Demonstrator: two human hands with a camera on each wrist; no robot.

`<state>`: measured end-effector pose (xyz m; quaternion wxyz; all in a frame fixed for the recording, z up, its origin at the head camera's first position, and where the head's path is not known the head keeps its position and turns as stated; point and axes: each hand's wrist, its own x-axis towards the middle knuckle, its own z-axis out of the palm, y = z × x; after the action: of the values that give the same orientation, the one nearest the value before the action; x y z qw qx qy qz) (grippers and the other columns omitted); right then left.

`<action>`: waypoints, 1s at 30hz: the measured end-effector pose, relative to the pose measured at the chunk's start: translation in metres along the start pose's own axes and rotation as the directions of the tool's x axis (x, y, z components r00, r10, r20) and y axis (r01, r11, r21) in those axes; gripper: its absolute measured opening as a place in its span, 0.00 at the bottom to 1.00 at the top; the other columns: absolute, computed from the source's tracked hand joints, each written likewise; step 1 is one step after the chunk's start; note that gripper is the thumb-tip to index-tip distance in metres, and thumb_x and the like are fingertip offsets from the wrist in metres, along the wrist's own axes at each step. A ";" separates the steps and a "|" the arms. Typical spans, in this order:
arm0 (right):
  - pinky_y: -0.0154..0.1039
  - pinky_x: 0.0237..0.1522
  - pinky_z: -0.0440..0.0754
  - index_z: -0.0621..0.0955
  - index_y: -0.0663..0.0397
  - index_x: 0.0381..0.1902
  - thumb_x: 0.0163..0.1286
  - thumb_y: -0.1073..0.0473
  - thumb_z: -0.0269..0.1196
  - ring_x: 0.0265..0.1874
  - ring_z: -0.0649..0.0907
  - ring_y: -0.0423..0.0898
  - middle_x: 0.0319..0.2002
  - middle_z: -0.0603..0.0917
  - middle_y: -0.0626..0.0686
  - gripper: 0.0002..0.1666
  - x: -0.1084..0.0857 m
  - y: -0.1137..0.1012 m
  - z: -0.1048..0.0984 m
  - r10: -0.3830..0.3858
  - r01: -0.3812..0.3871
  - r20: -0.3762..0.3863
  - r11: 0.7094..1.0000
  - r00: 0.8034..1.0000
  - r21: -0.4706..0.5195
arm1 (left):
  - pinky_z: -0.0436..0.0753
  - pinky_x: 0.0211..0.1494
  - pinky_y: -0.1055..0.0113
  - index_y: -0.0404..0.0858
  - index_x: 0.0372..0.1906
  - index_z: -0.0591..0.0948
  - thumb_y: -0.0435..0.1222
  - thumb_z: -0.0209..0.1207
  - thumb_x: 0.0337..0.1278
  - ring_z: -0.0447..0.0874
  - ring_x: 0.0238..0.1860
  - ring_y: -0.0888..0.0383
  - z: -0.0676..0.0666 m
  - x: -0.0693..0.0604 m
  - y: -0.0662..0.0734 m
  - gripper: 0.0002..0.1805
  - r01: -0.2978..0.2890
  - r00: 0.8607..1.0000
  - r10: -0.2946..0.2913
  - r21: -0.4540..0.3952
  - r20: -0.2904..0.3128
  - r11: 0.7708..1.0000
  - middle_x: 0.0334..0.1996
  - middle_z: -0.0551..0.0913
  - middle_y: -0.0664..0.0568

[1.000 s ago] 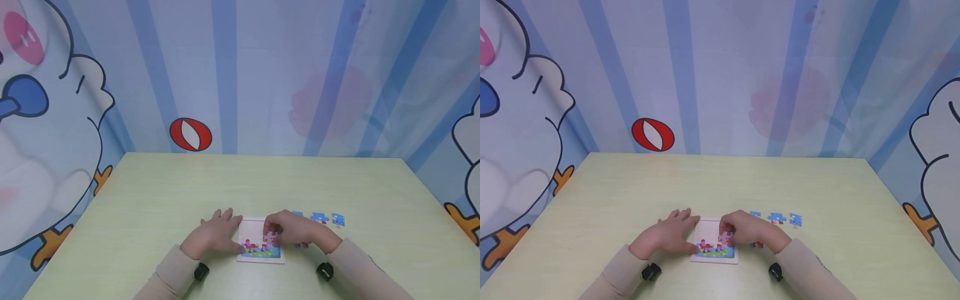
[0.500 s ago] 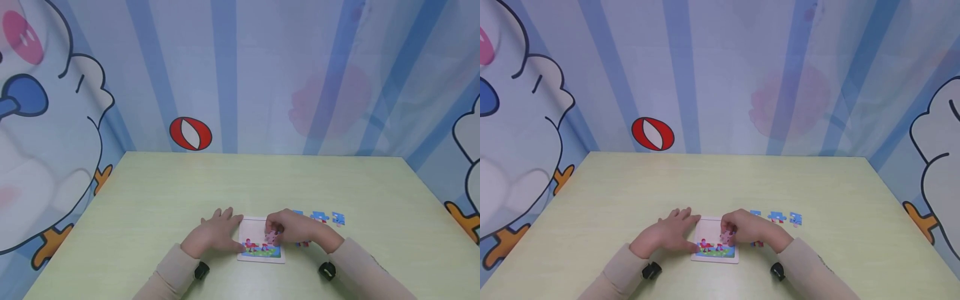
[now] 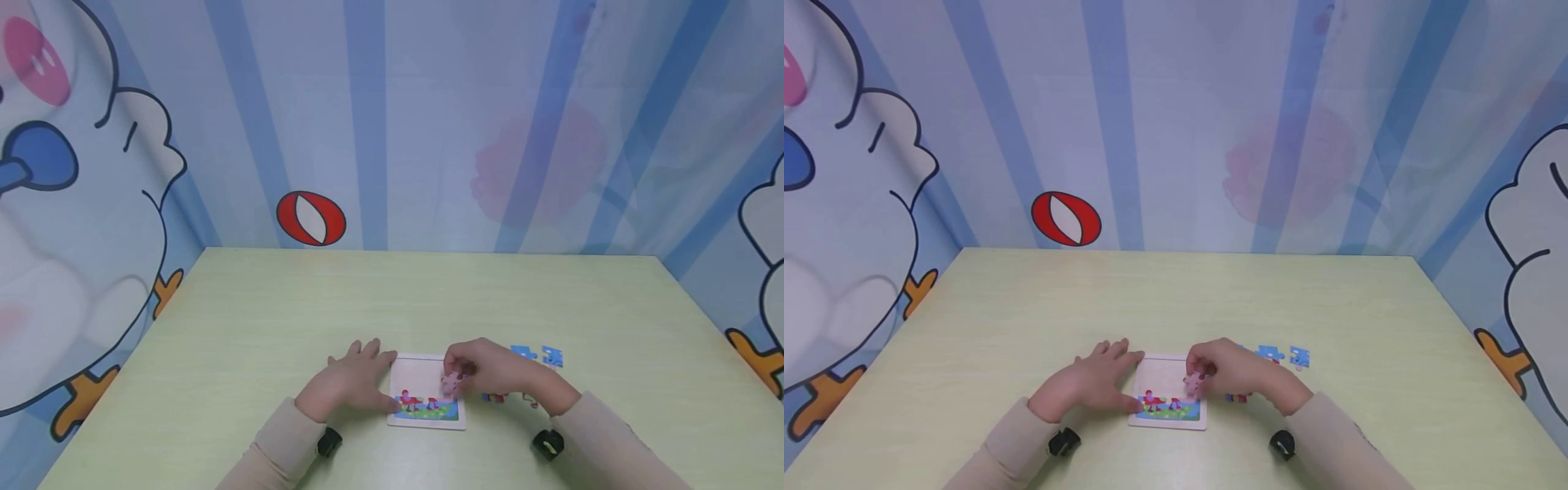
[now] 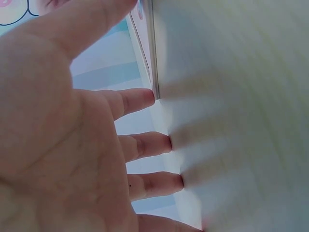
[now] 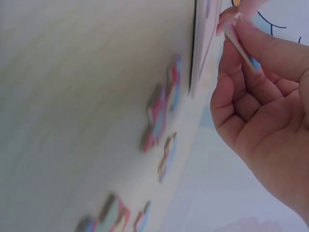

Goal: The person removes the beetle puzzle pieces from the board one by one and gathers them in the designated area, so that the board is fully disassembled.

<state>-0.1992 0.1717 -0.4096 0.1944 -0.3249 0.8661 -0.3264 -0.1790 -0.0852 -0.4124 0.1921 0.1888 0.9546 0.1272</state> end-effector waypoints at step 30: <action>0.32 0.31 0.76 0.80 0.57 0.43 0.64 0.62 0.66 0.30 0.74 0.36 0.35 0.79 0.48 0.10 -0.094 0.045 -0.051 0.087 -0.082 -0.116 0.995 0.989 0.055 | 0.53 0.61 0.24 0.43 0.72 0.64 0.57 0.66 0.48 0.48 0.73 0.34 -0.002 -0.003 0.001 0.47 0.000 1.000 0.000 -0.019 0.000 1.000 0.74 0.54 0.40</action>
<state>-0.1796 0.2845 -0.3925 0.1646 -0.2630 0.8806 -0.3581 -0.1774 -0.0859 -0.4096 0.1939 0.1872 0.9533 0.1363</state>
